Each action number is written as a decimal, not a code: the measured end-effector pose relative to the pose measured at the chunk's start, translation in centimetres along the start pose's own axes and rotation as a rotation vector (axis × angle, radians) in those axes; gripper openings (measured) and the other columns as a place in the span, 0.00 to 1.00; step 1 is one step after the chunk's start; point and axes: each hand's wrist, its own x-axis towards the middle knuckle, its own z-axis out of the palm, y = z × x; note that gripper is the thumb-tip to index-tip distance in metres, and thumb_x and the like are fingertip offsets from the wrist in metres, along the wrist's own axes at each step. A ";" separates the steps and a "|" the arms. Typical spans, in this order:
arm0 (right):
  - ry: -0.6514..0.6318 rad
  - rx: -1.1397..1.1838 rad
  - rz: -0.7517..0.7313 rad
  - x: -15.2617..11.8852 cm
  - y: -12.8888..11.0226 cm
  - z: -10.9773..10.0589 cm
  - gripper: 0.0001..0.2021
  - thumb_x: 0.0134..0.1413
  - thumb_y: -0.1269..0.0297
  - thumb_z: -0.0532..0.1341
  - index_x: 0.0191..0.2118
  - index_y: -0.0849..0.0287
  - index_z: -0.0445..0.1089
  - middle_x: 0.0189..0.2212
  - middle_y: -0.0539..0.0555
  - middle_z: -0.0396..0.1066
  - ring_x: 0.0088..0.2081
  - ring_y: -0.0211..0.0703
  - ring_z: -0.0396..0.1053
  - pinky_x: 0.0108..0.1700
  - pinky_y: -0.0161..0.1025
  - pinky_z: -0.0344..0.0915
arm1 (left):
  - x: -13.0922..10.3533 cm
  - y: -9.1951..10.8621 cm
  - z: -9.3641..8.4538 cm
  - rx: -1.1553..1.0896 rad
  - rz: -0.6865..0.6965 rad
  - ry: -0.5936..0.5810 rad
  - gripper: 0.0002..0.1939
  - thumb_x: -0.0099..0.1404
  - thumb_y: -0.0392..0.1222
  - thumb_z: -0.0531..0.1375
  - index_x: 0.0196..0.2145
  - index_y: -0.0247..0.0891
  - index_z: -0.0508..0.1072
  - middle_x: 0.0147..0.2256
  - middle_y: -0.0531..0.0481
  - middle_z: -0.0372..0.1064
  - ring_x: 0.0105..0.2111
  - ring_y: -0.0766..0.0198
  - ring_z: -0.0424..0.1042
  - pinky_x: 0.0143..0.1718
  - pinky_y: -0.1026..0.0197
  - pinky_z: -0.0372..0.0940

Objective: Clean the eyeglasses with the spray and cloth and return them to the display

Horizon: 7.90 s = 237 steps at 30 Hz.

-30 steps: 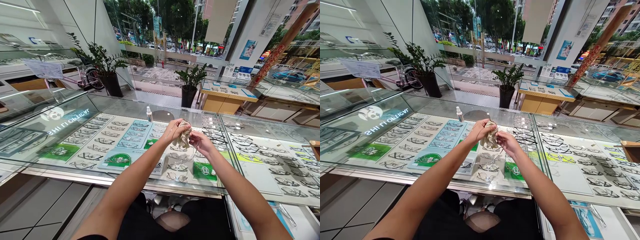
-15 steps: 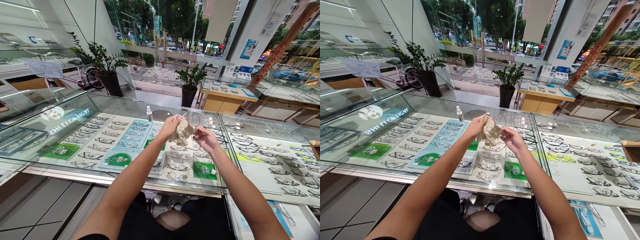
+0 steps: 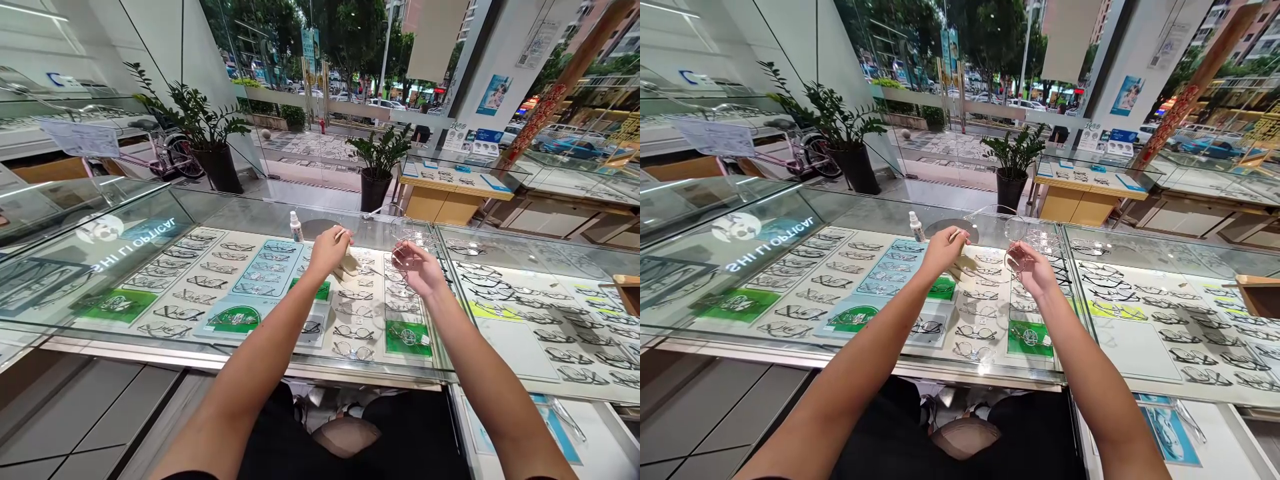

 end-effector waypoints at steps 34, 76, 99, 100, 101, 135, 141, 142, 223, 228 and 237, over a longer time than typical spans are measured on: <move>0.265 0.059 -0.212 0.8 -0.4 -0.4 0.09 0.45 0.65 0.75 0.34 0.54 0.80 0.31 0.48 0.79 0.30 0.36 0.71 0.30 0.35 0.67 | -4.3 4.3 3.0 0.385 0.920 0.093 0.09 0.69 0.46 0.67 0.46 0.44 0.78 0.51 0.45 0.78 0.54 0.51 0.71 0.54 0.48 0.60; -0.286 -0.543 0.028 -1.9 4.7 2.4 0.21 0.48 0.49 0.76 0.44 0.55 0.83 0.45 0.56 0.82 0.39 0.41 0.75 0.43 0.39 0.65 | -3.1 9.4 -1.8 -0.319 0.307 0.347 0.13 0.69 0.52 0.65 0.40 0.39 0.79 0.37 0.47 0.78 0.35 0.63 0.76 0.33 0.64 0.71; 0.007 -0.650 -1.016 -2.2 -11.3 9.8 0.12 0.56 0.50 0.72 0.41 0.49 0.83 0.38 0.52 0.80 0.41 0.44 0.75 0.48 0.43 0.72 | 2.7 15.5 -7.4 -0.364 0.575 0.342 0.11 0.66 0.48 0.68 0.40 0.39 0.82 0.37 0.46 0.80 0.37 0.61 0.80 0.41 0.60 0.75; 0.042 -0.683 -1.107 -2.5 -11.5 10.6 0.10 0.57 0.52 0.72 0.41 0.48 0.84 0.40 0.53 0.80 0.43 0.44 0.75 0.52 0.44 0.72 | 2.7 15.9 -7.4 -0.338 0.618 0.409 0.10 0.67 0.48 0.68 0.40 0.39 0.82 0.37 0.46 0.80 0.38 0.62 0.80 0.41 0.60 0.75; 0.080 -0.702 -1.171 -2.9 -11.5 11.3 0.08 0.59 0.54 0.71 0.42 0.47 0.84 0.42 0.53 0.79 0.46 0.45 0.74 0.55 0.45 0.71 | 2.6 16.2 -7.3 -0.310 0.657 0.482 0.09 0.68 0.48 0.67 0.41 0.40 0.82 0.38 0.47 0.80 0.38 0.62 0.80 0.41 0.60 0.75; 0.455 -0.980 -1.561 -0.9 -8.7 12.2 0.09 0.67 0.63 0.60 0.47 0.56 0.76 0.42 0.55 0.80 0.43 0.47 0.79 0.44 0.47 0.77 | 4.1 12.9 -4.5 -0.252 0.841 0.711 0.06 0.70 0.39 0.66 0.45 0.43 0.80 0.40 0.50 0.81 0.37 0.67 0.80 0.37 0.64 0.75; 0.454 -0.909 -1.499 0.3 -9.0 11.4 0.10 0.67 0.62 0.60 0.48 0.57 0.75 0.41 0.56 0.80 0.44 0.47 0.80 0.47 0.49 0.78 | 3.4 13.4 -4.1 -0.205 0.954 0.725 0.09 0.70 0.34 0.65 0.46 0.44 0.81 0.41 0.51 0.80 0.39 0.66 0.79 0.39 0.63 0.75; 0.444 -0.894 -1.484 0.5 -9.0 11.2 0.10 0.67 0.62 0.60 0.48 0.57 0.75 0.41 0.56 0.80 0.43 0.48 0.80 0.48 0.49 0.78 | 3.2 13.6 -4.0 -0.194 0.978 0.733 0.10 0.70 0.33 0.65 0.46 0.44 0.81 0.40 0.51 0.80 0.39 0.66 0.78 0.38 0.63 0.75; 0.347 -0.850 -1.346 0.9 -9.0 10.8 0.11 0.65 0.58 0.63 0.46 0.59 0.77 0.37 0.56 0.80 0.41 0.48 0.81 0.43 0.50 0.82 | 3.3 12.8 -4.1 -0.153 0.934 0.735 0.09 0.71 0.36 0.64 0.46 0.47 0.82 0.39 0.50 0.80 0.38 0.65 0.78 0.35 0.61 0.74; 0.362 -0.898 -1.401 0.2 -8.6 11.5 0.12 0.66 0.58 0.62 0.46 0.58 0.78 0.39 0.55 0.80 0.39 0.46 0.79 0.45 0.50 0.80 | 4.7 11.6 -4.5 -0.194 0.814 0.697 0.07 0.72 0.40 0.64 0.46 0.45 0.82 0.40 0.48 0.81 0.38 0.65 0.78 0.34 0.62 0.72; 0.347 -1.018 -1.430 -0.7 -7.9 12.5 0.09 0.65 0.59 0.63 0.44 0.54 0.80 0.39 0.53 0.81 0.38 0.44 0.78 0.43 0.46 0.78 | 6.6 10.2 -4.6 -0.249 0.700 0.693 0.06 0.71 0.41 0.65 0.43 0.41 0.81 0.39 0.47 0.82 0.36 0.65 0.80 0.33 0.64 0.73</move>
